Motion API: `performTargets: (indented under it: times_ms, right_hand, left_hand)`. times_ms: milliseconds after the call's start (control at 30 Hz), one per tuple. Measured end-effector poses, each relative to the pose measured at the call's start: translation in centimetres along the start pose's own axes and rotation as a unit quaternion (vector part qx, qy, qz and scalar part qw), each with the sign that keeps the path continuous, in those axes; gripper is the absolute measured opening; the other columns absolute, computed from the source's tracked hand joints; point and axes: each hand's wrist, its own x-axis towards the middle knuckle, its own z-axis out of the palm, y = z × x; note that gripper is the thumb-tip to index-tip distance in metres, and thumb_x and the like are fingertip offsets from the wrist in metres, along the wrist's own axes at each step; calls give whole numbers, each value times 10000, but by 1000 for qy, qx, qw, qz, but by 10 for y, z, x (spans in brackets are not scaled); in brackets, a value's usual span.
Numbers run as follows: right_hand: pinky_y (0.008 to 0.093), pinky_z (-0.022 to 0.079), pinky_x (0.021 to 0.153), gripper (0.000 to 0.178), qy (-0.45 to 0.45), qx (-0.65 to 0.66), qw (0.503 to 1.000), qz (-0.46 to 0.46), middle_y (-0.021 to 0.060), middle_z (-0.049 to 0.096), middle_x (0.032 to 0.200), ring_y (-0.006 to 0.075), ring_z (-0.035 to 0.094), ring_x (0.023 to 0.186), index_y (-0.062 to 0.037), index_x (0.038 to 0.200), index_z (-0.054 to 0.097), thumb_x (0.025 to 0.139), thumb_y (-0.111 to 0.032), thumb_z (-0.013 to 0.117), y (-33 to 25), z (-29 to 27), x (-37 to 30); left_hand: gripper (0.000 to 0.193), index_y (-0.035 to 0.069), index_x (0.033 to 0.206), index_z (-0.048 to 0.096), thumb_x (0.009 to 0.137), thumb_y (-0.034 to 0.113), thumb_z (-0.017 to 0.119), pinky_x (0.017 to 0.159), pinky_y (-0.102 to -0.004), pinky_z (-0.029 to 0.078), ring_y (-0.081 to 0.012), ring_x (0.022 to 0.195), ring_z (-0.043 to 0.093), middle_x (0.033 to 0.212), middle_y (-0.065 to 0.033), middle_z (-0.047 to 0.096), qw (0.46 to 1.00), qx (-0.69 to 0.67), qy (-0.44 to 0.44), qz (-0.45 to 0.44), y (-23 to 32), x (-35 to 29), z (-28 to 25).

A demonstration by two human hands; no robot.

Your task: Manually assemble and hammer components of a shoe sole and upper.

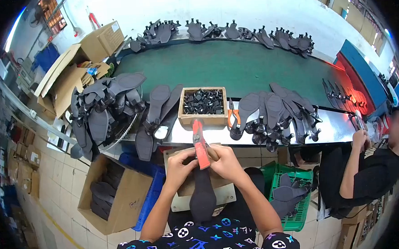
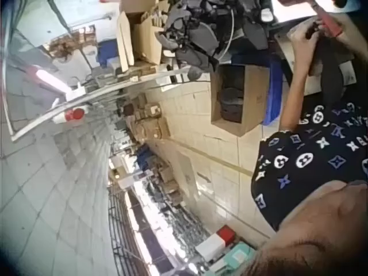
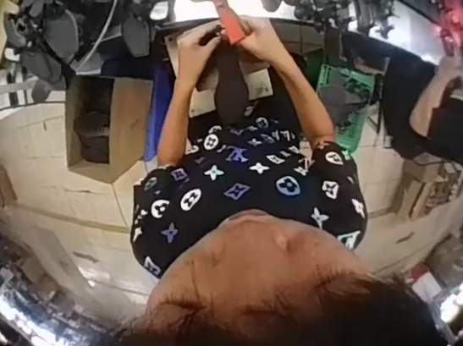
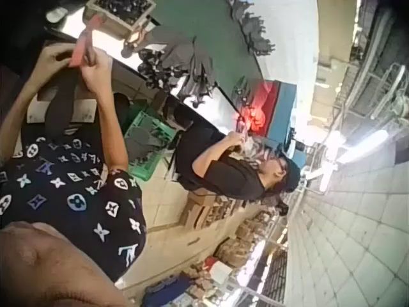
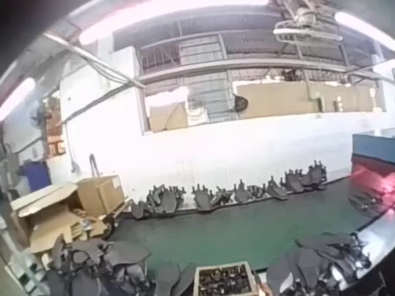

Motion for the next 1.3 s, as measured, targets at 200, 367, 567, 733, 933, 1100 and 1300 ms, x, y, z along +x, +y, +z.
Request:
performTargets:
  times_ms: [200, 367, 567, 733, 933, 1100, 1300]
  right_hand:
    - [373, 539, 717, 240, 41, -62, 993, -94, 149, 705, 1003, 340, 683, 837, -10, 1020, 669, 780, -1, 664, -5, 7, -4]
    - [371, 562, 681, 280, -27, -269, 954, -127, 26, 706, 1057, 316, 682, 803, -81, 1017, 680, 744, -19, 682, -17, 5, -4]
    - [375, 556, 704, 275, 51, -190, 974, -114, 105, 697, 1038, 355, 683, 814, -79, 1052, 683, 780, -43, 699, -29, 0, -12]
    - [351, 530, 719, 339, 109, -38, 993, 27, 204, 657, 931, 350, 671, 786, 35, 1246, 517, 947, -75, 631, -62, -3, -50]
    - [393, 525, 707, 307, 83, -117, 988, -53, 250, 631, 947, 408, 648, 815, 67, 1233, 530, 973, -79, 608, -77, 1, -83]
    - [433, 541, 730, 346, 62, -139, 986, -60, 267, 644, 978, 440, 652, 862, 74, 1259, 537, 956, -72, 621, -72, 2, -77]
    - [392, 576, 784, 394, 131, -188, 960, -159, 233, 677, 1071, 356, 697, 936, 72, 1287, 527, 936, -72, 633, -118, -21, -104]
  left_hand:
    - [318, -21, 1080, 714, 773, 41, 762, 831, -337, 549, -249, 955, 715, 1039, -166, 736, 1000, -30, 4, -3, 0, -5, -1]
    - [299, -9, 1052, 725, 757, 25, 763, 796, -327, 554, -261, 907, 729, 1010, -179, 731, 1000, 4, 22, 14, -3, -8, -4]
    - [259, -4, 1029, 736, 777, 44, 772, 773, -309, 545, -202, 846, 719, 969, -165, 736, 1000, 4, -17, -4, 4, -2, -6]
    - [302, -15, 1071, 738, 783, 67, 780, 835, -295, 543, -166, 898, 698, 1013, -126, 752, 997, -67, -39, 5, -6, -1, -8]
    - [267, -47, 1065, 729, 804, 5, 744, 750, -269, 562, -131, 863, 689, 1002, -124, 751, 997, -76, -20, 19, -12, -4, -6]
    - [306, -31, 1101, 727, 800, 19, 756, 747, -271, 566, -132, 887, 696, 1008, -114, 753, 996, -78, -30, 7, -8, -6, -6]
    - [1024, -40, 1543, 190, 783, 247, 813, 1098, -382, 399, -291, 1276, 568, 1303, -121, 655, 994, 65, -85, 15, -8, -9, -9]
